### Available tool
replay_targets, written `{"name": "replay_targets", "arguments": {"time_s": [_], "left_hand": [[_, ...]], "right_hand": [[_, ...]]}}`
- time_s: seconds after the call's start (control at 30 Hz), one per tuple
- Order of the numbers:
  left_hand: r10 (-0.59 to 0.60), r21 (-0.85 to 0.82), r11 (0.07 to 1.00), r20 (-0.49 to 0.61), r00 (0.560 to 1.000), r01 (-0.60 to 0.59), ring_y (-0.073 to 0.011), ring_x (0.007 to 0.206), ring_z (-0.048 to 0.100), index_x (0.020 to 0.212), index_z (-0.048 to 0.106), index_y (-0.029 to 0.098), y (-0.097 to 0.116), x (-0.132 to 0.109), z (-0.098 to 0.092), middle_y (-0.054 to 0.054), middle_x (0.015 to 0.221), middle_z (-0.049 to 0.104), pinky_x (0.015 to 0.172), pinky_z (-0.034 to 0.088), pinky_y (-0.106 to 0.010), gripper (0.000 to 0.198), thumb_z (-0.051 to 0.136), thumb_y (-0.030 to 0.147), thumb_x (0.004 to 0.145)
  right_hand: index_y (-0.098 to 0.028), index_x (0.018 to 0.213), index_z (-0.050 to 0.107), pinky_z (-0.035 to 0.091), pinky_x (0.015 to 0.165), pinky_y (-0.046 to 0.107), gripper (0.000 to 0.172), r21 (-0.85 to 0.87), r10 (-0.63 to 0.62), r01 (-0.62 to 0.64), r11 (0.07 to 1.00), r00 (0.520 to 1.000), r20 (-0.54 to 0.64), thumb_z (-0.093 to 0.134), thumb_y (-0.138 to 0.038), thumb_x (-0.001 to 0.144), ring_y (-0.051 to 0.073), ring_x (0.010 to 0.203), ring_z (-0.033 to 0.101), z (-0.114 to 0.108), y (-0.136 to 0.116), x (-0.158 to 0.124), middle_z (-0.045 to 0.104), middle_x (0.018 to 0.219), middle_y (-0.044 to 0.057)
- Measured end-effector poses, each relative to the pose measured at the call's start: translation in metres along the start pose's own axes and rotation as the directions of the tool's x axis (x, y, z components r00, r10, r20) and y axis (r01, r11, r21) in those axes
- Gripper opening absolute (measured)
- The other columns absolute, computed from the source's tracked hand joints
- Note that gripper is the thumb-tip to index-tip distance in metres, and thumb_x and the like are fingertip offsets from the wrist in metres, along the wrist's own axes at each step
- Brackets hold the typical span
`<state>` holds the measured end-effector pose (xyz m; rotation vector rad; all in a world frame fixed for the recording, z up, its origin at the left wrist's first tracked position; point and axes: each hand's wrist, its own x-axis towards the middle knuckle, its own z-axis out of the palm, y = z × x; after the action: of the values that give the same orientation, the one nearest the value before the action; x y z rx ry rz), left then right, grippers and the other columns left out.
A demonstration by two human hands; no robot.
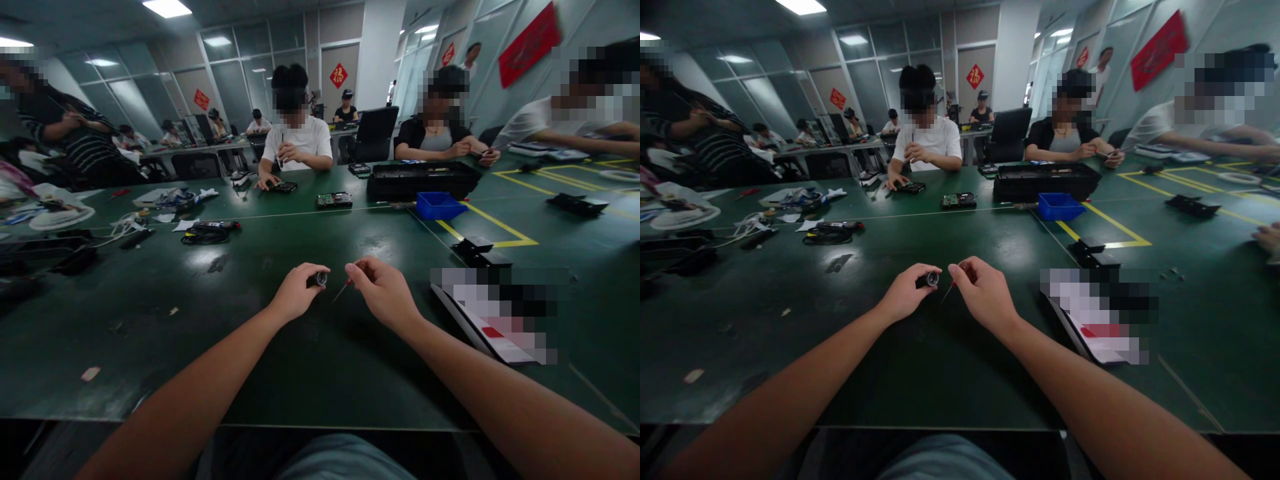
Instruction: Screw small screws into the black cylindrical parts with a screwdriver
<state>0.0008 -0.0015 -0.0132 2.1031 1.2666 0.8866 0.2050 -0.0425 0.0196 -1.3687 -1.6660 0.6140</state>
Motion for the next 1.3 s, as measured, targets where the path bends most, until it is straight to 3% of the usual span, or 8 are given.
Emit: {"name": "replay_targets", "arguments": {"time_s": [0.13, 0.3, 0.77, 0.93, 1.03, 1.17, 1.3], "left_hand": [[-0.108, -0.072, 0.992, -0.076, 0.991, 0.103, -0.0256, 0.114, 0.063, 0.118, 0.068, 0.020, -0.005, 0.000, -0.001, -0.008, 0.121, 0.070, 0.106, 0.045, -0.044, 0.037, 0.073, 0.013, 0.082], [-0.067, -0.091, 0.994, -0.102, 0.993, 0.057, -0.0241, 0.118, 0.062, 0.120, 0.067, 0.020, -0.005, -0.001, -0.002, -0.007, 0.124, 0.069, 0.109, 0.043, -0.042, 0.037, 0.072, 0.016, 0.084], [-0.045, -0.090, 0.995, -0.077, 0.996, 0.038, -0.0247, 0.122, 0.060, 0.123, 0.068, 0.022, -0.001, -0.002, -0.005, -0.007, 0.128, 0.068, 0.113, 0.040, -0.046, 0.040, 0.072, 0.016, 0.084], [-0.051, -0.093, 0.995, -0.075, 0.996, 0.044, -0.0254, 0.123, 0.060, 0.123, 0.067, 0.023, -0.001, -0.002, -0.005, -0.007, 0.128, 0.068, 0.113, 0.040, -0.046, 0.040, 0.073, 0.018, 0.084], [-0.031, -0.064, 0.998, -0.066, 0.997, 0.026, -0.0251, 0.122, 0.060, 0.124, 0.067, 0.023, -0.001, -0.003, -0.006, -0.006, 0.128, 0.068, 0.112, 0.041, -0.045, 0.040, 0.072, 0.019, 0.085], [-0.007, -0.041, 0.999, -0.053, 0.999, 0.005, -0.0247, 0.122, 0.060, 0.125, 0.067, 0.023, -0.002, -0.003, -0.006, -0.006, 0.127, 0.068, 0.111, 0.042, -0.044, 0.039, 0.072, 0.020, 0.086], [0.014, -0.031, 0.999, -0.055, 0.998, -0.016, -0.0243, 0.119, 0.061, 0.124, 0.067, 0.024, -0.005, -0.003, -0.005, -0.006, 0.124, 0.069, 0.109, 0.043, -0.043, 0.039, 0.073, 0.019, 0.085]], "right_hand": [[-0.020, 0.098, 0.066, 0.052, 0.074, 0.035, 0.026, 0.254, 0.038, -0.016, 0.967, 0.996, -0.081, 0.056, -0.044, 0.095, 0.020, 0.078, 0.067, 0.002, 0.004, 0.001, 0.072, 0.085, 0.005], [-0.020, 0.105, 0.065, 0.054, 0.083, 0.040, 0.027, 0.349, 0.034, 0.012, 0.937, 0.991, -0.126, 0.057, -0.043, 0.094, 0.021, 0.086, 0.069, 0.003, 0.008, 0.004, 0.074, 0.093, 0.007], [-0.020, 0.103, 0.064, 0.053, 0.083, 0.041, 0.025, 0.278, 0.073, -0.040, 0.960, 0.992, -0.107, 0.054, -0.041, 0.095, 0.022, 0.088, 0.068, 0.003, 0.014, 0.006, 0.074, 0.096, 0.008], [-0.021, 0.103, 0.064, 0.051, 0.078, 0.038, 0.026, 0.170, 0.028, -0.006, 0.985, 0.991, -0.129, 0.052, -0.042, 0.097, 0.022, 0.085, 0.068, -0.001, 0.008, 0.004, 0.074, 0.094, 0.008], [-0.021, 0.088, 0.066, 0.044, 0.062, 0.032, 0.032, 0.028, 0.000, 0.004, 1.000, 0.992, -0.129, 0.053, -0.049, 0.096, 0.018, 0.065, 0.061, -0.005, 0.001, 0.002, 0.070, 0.075, 0.003], [-0.023, 0.056, 0.050, 0.031, 0.051, 0.030, 0.052, -0.125, -0.027, 0.007, 0.992, 0.986, -0.162, 0.055, -0.061, 0.092, 0.014, 0.048, 0.046, -0.007, -0.002, 0.002, 0.050, 0.050, -0.002], [-0.023, 0.056, 0.050, 0.030, 0.050, 0.030, 0.052, -0.148, -0.065, 0.040, 0.988, 0.984, -0.165, 0.055, -0.060, 0.092, 0.013, 0.048, 0.045, -0.006, -0.001, 0.003, 0.049, 0.049, -0.002]]}}
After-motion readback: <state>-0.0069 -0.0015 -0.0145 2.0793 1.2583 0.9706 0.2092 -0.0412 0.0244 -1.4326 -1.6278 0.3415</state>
